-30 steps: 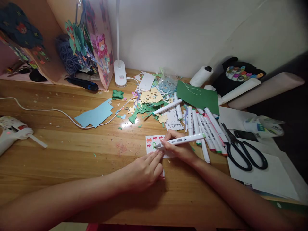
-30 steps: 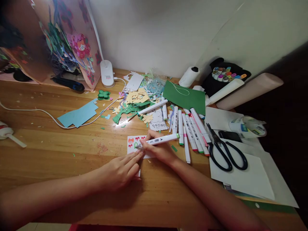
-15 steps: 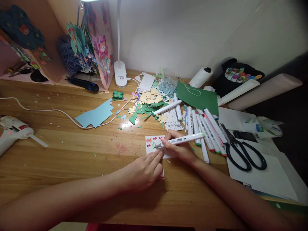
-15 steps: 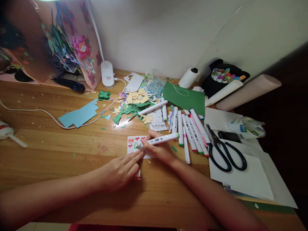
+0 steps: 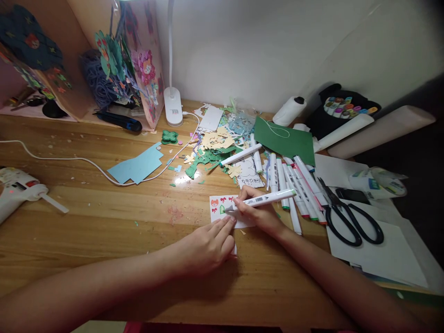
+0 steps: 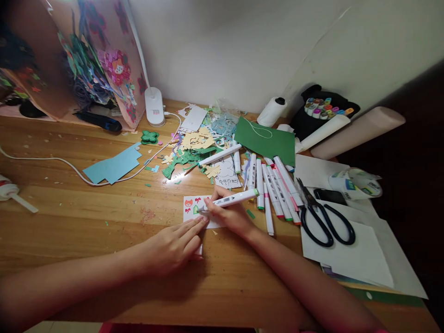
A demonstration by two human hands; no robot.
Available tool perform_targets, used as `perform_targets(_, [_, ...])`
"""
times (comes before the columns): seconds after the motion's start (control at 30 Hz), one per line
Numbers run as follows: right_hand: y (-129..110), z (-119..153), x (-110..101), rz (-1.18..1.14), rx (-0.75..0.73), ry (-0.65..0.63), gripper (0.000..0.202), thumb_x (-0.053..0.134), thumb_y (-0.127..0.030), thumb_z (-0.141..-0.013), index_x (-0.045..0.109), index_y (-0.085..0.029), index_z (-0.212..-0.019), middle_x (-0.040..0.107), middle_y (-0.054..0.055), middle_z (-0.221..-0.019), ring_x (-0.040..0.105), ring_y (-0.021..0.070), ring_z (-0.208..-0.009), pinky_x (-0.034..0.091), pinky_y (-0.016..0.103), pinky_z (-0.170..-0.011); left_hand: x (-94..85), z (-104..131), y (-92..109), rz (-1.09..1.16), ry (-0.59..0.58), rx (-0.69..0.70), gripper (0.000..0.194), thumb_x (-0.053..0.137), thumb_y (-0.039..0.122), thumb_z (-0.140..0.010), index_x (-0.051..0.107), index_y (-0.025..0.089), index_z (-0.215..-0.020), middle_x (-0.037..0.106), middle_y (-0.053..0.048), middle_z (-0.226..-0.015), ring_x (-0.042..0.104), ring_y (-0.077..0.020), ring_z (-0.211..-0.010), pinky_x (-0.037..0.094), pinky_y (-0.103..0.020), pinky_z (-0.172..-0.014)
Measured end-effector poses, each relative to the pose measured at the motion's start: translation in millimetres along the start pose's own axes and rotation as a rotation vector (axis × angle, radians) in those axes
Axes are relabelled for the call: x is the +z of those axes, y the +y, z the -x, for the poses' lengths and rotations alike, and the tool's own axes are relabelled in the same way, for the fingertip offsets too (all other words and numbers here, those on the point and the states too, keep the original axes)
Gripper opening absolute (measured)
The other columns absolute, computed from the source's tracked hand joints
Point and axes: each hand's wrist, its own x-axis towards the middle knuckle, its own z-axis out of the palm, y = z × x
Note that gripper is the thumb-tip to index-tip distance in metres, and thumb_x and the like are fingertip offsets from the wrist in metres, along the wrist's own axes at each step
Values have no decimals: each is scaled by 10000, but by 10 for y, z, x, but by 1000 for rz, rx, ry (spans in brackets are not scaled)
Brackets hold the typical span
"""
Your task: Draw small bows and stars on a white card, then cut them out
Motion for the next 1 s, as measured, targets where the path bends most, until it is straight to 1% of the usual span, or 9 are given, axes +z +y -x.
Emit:
perform_targets(0.3, [19,0,-7,1,5,9,274,579,-370,-829,457,-208,-643,471,-37,-591,431,131,-552,318,259,-526,-1,-4,-2,8,8,-8,252,343,180,-924,565,68,-889,570,-236,-1210,557,-284,-1130,479,-357,-921])
perform_targets(0.5, [36,6,-7,-14,13,8,277,572,-365,-836,444,-208,-647,462,-42,-590,424,126,-548,311,258,-527,-12,-13,-4,18,19,-13,286,315,177,-935,571,57,-888,578,-241,-1195,564,-286,-1120,485,-360,-916])
perform_targets(0.73, [36,3,-4,-2,4,24,279,571,-350,-834,440,-208,-633,474,-38,-580,430,130,-547,318,263,-528,-4,-7,-2,13,18,-12,275,314,161,-928,567,57,-899,580,-236,-1196,565,-284,-1120,489,-358,-911])
perform_targets(1.0, [-9,0,-6,-3,-17,-15,246,592,-320,-810,473,-205,-628,505,-37,-579,442,125,-540,336,245,-519,-8,-20,-12,8,24,-7,259,324,152,-917,565,59,-901,566,-241,-1212,555,-283,-1132,485,-357,-915])
